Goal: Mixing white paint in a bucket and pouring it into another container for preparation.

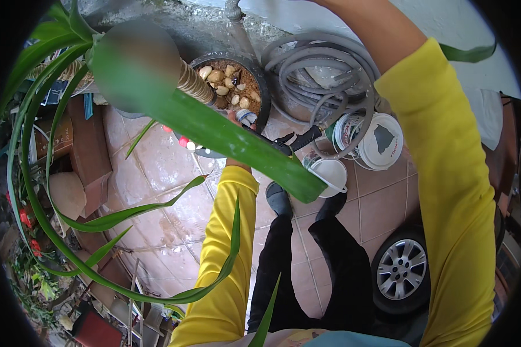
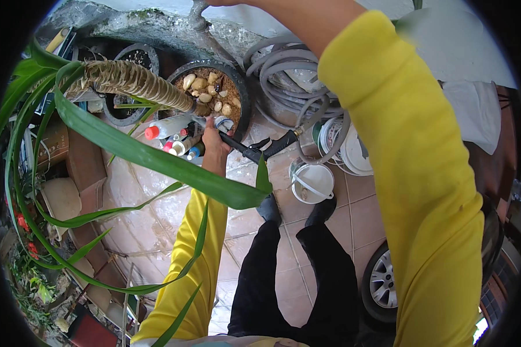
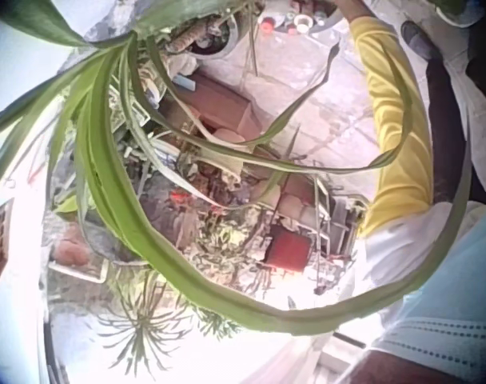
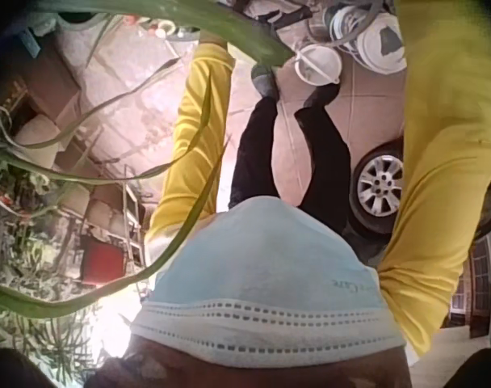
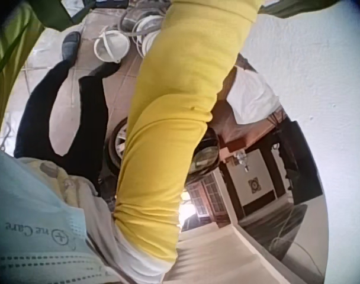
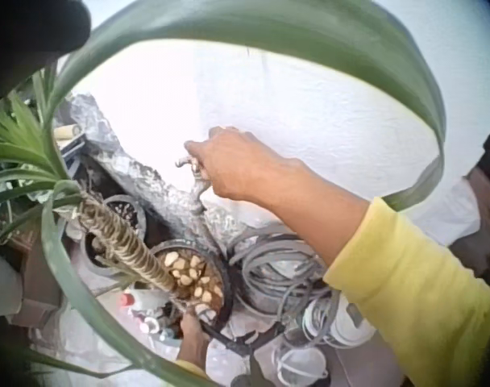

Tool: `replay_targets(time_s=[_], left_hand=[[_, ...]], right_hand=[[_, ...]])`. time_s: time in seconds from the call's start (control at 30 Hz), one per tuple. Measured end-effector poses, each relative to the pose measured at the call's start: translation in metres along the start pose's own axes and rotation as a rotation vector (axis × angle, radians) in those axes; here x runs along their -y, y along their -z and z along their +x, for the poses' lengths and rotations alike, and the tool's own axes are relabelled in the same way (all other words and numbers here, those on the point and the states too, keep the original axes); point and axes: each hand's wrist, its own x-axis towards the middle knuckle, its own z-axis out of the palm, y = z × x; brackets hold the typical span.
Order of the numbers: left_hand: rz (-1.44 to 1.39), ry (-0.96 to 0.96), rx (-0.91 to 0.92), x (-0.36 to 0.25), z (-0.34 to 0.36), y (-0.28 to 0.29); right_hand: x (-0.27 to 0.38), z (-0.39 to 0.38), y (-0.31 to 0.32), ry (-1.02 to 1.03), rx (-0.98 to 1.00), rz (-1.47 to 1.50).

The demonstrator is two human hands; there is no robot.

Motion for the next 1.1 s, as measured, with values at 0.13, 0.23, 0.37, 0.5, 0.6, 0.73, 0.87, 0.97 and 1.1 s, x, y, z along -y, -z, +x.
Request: replay_targets(time_s=[0.13, 0.23, 0.37, 0.5, 0.6, 0.73, 0.87, 0.97, 1.1], left_hand=[[-0.134, 0.024, 0.140, 0.008, -0.003, 0.004], [-0.172, 0.037, 0.288, 0.016, -0.008, 0.002], [-0.213, 0.075, 0.453, 0.031, -0.016, -0.003], [-0.183, 0.053, 0.471, 0.029, -0.023, -0.001], [-0.156, 0.032, 0.463, 0.020, -0.021, -0.002], [-0.108, -0.016, 0.427, 0.005, -0.006, -0.008], [-0.058, 0.023, 0.249, -0.014, 0.017, -0.003], [-0.145, -0.092, 0.347, -0.010, 0.018, -0.005], [-0.235, 0.045, 0.323, -0.011, 0.004, -0.009]], right_hand=[[0.044, -0.056, -0.075, -0.263, -0.595, 0.395], [0.095, -0.078, -0.166, -0.519, -0.145, 0.783], [0.144, -0.078, -0.261, -0.333, 0.317, 0.757], [0.167, -0.074, -0.298, -0.182, 0.511, 0.625], [0.162, -0.074, -0.288, -0.246, 0.517, 0.597], [0.129, -0.075, -0.221, -0.321, 0.218, 0.888], [0.074, -0.057, -0.118, -0.097, -0.804, 0.388], [0.027, -0.032, -0.053, 0.077, -1.065, 0.058], [-0.006, 0.004, -0.020, 0.139, -0.529, 0.014]])
